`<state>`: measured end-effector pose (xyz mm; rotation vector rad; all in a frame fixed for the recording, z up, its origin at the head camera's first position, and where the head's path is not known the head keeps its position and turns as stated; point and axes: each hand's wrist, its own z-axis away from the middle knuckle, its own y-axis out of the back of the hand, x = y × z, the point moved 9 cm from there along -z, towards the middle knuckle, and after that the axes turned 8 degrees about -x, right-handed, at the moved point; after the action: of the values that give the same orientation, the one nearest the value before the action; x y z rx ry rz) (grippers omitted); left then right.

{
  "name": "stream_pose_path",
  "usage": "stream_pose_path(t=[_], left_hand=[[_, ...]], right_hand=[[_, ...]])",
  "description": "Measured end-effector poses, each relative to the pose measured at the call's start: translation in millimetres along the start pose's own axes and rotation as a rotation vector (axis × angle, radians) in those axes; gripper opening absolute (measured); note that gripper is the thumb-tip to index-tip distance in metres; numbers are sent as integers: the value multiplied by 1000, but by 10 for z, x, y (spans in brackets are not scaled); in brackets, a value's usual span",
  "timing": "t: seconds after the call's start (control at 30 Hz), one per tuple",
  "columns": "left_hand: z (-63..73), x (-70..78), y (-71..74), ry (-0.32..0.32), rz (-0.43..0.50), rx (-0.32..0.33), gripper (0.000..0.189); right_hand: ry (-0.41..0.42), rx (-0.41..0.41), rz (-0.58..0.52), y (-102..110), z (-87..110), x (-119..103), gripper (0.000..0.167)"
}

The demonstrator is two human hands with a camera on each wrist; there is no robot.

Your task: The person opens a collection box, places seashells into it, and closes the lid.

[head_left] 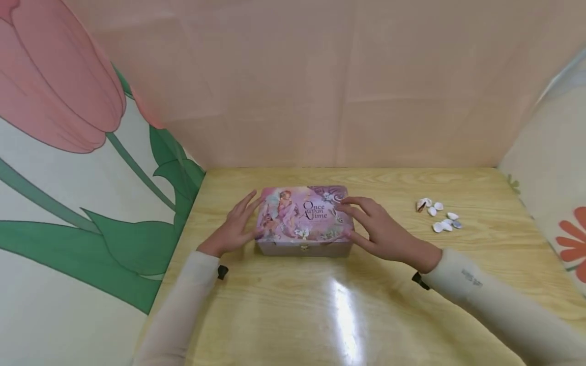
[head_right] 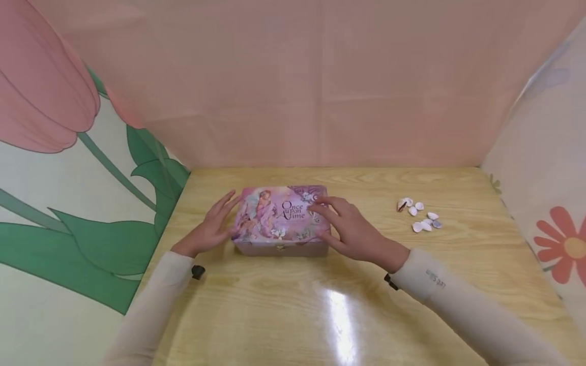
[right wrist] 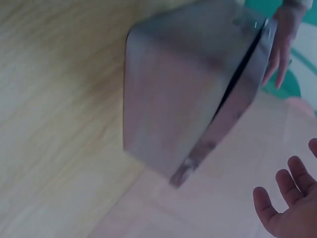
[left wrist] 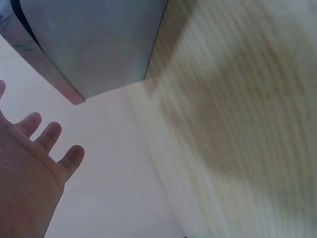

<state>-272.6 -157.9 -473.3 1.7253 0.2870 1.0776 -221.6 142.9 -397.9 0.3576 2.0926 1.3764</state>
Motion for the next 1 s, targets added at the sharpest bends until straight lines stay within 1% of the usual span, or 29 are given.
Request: stream_pose_path(t=[0.17,0.27,0.37,0.43,0.57,0.7,0.87,1.0], left_hand=[[50,2,-66,26,-4,-20,84],[84,-27,-92,44,-2,-22,87],[124,-64,-119,57,2,-20,89],[148,-80,-135,63,0,-21,90],[187,-85,-152,77,-1,-22,90],[208,-99,-171,83,-7,-23,90],[232,-131,-181,106,-4,-19,90],[241,-145,-204,109,15,-22,89]], right_hand=[[65,3,-41,-125,5,-262,50],[148,35,-62,-196,13,-422,43],[227,64,-73,-288,24,-544,42],[252,71,-92,-360,32,-589,43],[230,32,-116,-503,46,-600,42],[193,-1,-140,-588,59,-589,40],[174,-17,-226,-707,81,-576,34],[136,-35,-282,-871,129,-535,30]])
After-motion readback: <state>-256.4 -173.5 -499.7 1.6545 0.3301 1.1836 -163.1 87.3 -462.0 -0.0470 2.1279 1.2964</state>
